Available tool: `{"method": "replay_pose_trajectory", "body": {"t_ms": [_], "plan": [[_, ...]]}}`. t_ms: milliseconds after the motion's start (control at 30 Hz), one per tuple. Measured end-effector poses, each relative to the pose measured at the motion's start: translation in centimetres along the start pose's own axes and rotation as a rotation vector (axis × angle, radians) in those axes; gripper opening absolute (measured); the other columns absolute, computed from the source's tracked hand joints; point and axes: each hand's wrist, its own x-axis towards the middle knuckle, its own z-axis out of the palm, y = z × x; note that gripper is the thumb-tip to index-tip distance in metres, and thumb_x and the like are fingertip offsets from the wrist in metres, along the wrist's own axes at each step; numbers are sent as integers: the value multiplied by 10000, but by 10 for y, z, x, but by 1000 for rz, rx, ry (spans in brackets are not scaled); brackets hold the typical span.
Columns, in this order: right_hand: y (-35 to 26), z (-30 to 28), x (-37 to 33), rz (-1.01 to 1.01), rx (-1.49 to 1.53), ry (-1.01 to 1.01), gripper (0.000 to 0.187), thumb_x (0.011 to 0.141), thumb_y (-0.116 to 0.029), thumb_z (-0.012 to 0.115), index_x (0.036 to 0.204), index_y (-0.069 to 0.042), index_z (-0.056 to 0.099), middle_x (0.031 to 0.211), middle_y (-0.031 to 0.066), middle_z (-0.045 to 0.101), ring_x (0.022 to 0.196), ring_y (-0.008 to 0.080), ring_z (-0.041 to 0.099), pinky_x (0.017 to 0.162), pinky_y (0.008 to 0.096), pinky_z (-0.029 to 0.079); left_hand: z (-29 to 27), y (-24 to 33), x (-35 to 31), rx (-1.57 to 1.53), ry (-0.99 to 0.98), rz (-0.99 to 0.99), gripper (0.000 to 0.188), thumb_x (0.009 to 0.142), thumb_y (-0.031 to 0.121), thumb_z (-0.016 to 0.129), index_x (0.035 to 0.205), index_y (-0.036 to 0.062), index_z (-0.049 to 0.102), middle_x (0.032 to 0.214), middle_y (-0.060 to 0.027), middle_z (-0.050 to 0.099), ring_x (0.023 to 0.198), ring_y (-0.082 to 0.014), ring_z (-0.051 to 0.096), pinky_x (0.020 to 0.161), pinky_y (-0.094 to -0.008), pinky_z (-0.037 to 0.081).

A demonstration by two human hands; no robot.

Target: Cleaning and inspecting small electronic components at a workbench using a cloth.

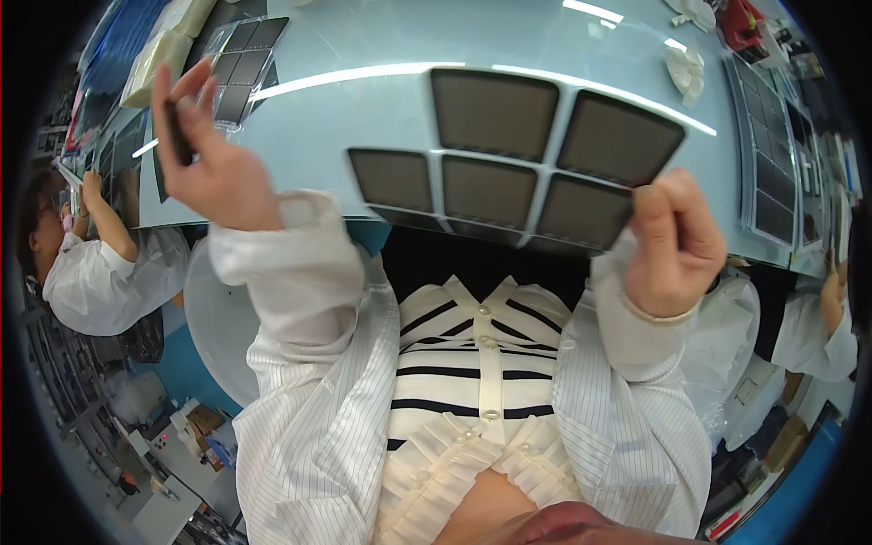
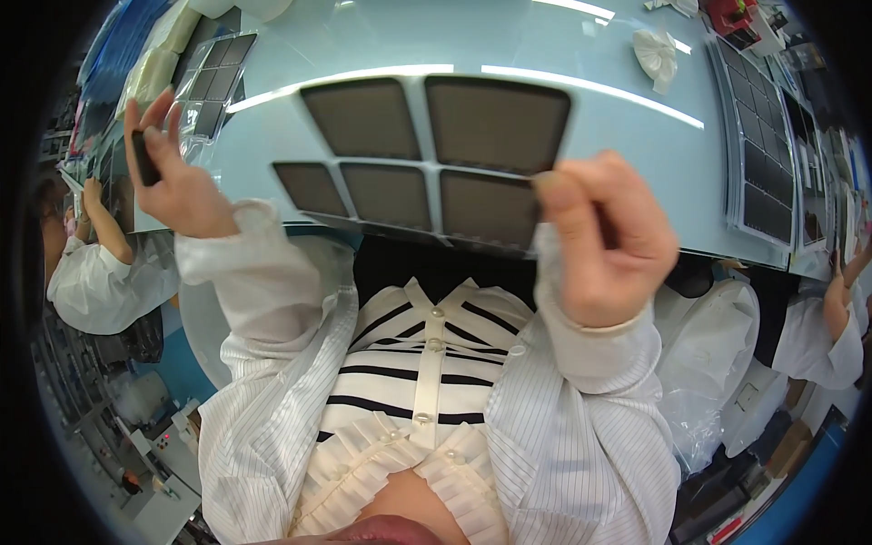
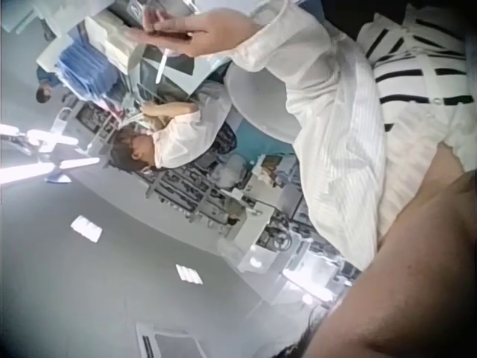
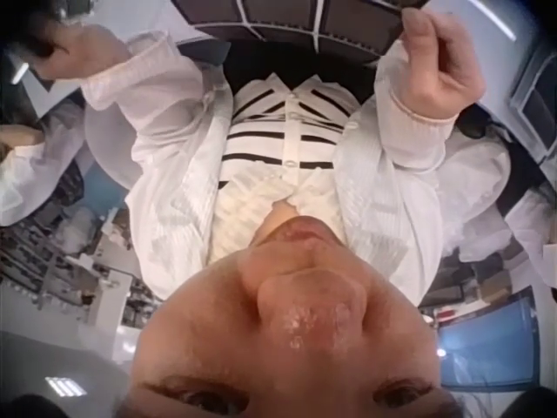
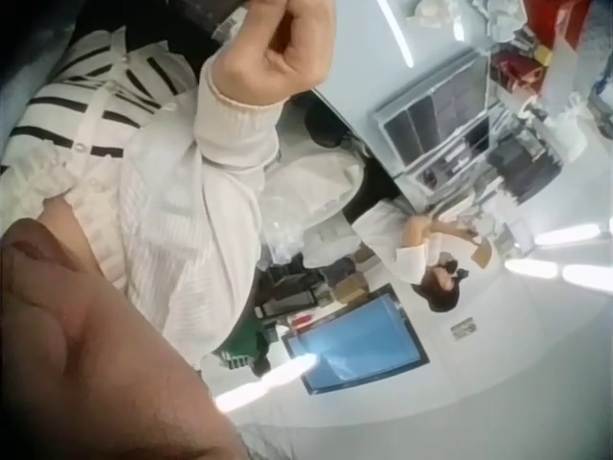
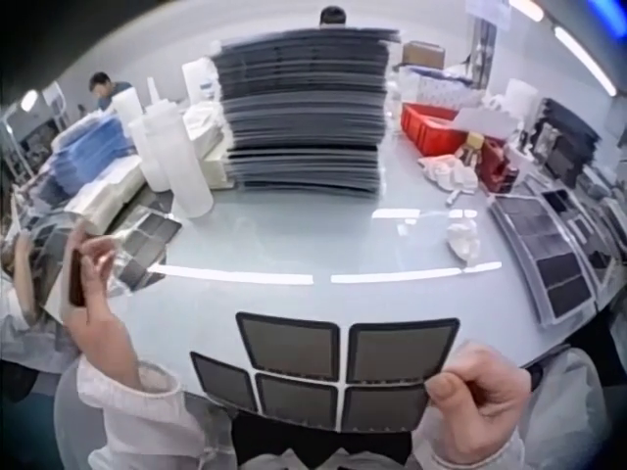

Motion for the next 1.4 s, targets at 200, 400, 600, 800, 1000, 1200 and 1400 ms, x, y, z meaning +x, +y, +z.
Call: {"method": "replay_pose_trajectory", "body": {"t_ms": [200, 400, 600, 800, 1000, 1200, 1400], "plan": [[-4, -13, 6, -21, -32, -55, 67, 823, 8, 626, 770, 42, 604, 653, 18, 506, 571, 69, 408, 516, 208, 276, -23, -10, -15, -412, -704, -708, 360, 969, 218, 445, 1191, -52, 530, 817, -70, 597, 750, -140, 553, 705, -254, 441], [-13, -14, 1, 118, 64, -107, 88, 816, -17, 636, 749, 33, 607, 642, 23, 514, 548, 70, 413, 501, 214, 284, -25, 10, -34, -762, -802, -777, 394, 951, 221, 481, 1226, -60, 493, 809, -74, 585, 721, -124, 539, 637, -215, 403], [-14, -17, -8, 112, 41, -115, 100, 810, -33, 646, 736, 25, 610, 615, 27, 517, 532, 75, 417, 495, 218, 292, -34, 19, -30, -664, -713, -565, 379, 897, 109, 551, 1245, -26, 484, 796, -72, 589, 675, -112, 543, 524, -189, 406], [-15, -17, -11, 96, 42, -125, 104, 810, -44, 649, 735, 19, 615, 614, 32, 526, 525, 81, 435, 489, 217, 301, -38, 23, -30, -674, -686, -546, 341, 894, 98, 558, 1212, -16, 511, 799, -83, 595, 642, -113, 531, 481, -188, 392], [-20, -16, -13, 134, 33, -116, 113, 822, -68, 648, 744, 10, 624, 613, 28, 530, 507, 75, 429, 471, 217, 289, -38, 24, -30, -664, -653, -540, 333, 892, 92, 562, 1204, -16, 518, 799, -85, 596, 637, -117, 524, 480, -195, 384], [-19, -15, -13, 158, 45, -123, 120, 831, -78, 640, 749, 9, 630, 607, 22, 528, 476, 64, 405, 452, 217, 268, -42, 25, -29, -697, -675, -546, 323, 891, 77, 551, 1204, 1, 522, 882, -76, 555, 686, -119, 488, 551, -214, 359], [-20, -13, -13, 191, 56, -116, 124, 831, -70, 638, 739, 12, 622, 599, 17, 518, 463, 53, 385, 442, 209, 253, -41, 22, -28, -693, -671, -503, 322, 880, 72, 554, 1193, 3, 527, 957, -91, 543, 698, -124, 489, 557, -221, 363]]}}
